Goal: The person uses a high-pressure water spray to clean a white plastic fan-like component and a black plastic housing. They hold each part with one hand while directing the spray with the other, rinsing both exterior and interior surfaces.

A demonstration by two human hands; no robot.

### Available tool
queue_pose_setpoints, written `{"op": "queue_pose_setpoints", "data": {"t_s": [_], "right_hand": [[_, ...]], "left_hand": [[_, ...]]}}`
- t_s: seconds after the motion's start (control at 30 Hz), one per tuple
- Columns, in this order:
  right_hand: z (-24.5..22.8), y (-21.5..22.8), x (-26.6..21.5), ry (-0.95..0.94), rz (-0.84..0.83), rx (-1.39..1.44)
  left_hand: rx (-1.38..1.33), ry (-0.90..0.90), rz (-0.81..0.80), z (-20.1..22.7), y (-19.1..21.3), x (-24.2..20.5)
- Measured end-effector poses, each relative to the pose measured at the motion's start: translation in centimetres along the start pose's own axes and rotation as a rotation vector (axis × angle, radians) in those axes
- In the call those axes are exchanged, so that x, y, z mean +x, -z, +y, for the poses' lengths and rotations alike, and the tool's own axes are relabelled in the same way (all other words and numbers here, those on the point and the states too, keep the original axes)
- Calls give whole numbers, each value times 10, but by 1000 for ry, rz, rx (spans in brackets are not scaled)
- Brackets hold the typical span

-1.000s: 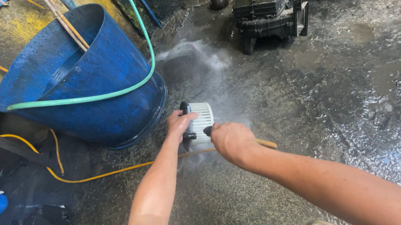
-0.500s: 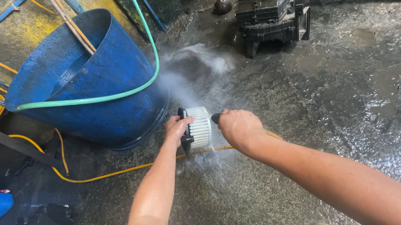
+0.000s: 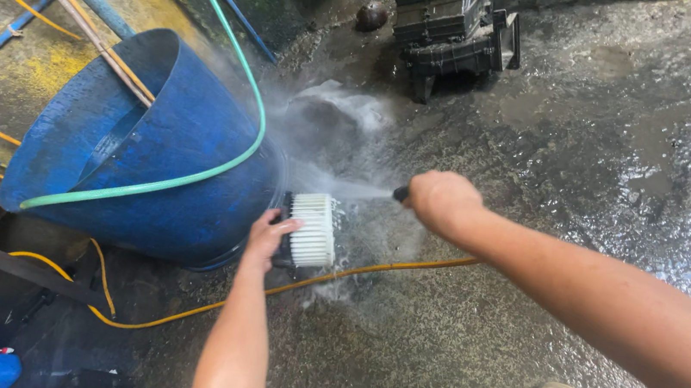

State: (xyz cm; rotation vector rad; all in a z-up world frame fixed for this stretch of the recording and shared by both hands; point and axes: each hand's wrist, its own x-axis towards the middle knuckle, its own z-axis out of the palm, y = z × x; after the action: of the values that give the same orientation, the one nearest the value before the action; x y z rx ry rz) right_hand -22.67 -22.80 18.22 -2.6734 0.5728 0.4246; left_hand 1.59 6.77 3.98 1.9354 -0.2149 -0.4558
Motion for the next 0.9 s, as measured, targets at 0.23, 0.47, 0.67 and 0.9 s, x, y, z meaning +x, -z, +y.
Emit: {"op": "queue_pose_setpoints", "data": {"t_s": [0.23, 0.47, 0.67, 0.9], "right_hand": [[40, 12, -10, 14, 135, -8], [10, 14, -49, 166, 27, -40], [-5, -12, -72, 309, -8, -84], [-11, -16, -84, 370, -11, -93]], "left_hand": [[-217, -96, -265, 13, 58, -15], [-116, -92, -228, 14, 49, -18], [-84, -72, -196, 10, 39, -12], [-32, -65, 32, 1, 25, -2]]}}
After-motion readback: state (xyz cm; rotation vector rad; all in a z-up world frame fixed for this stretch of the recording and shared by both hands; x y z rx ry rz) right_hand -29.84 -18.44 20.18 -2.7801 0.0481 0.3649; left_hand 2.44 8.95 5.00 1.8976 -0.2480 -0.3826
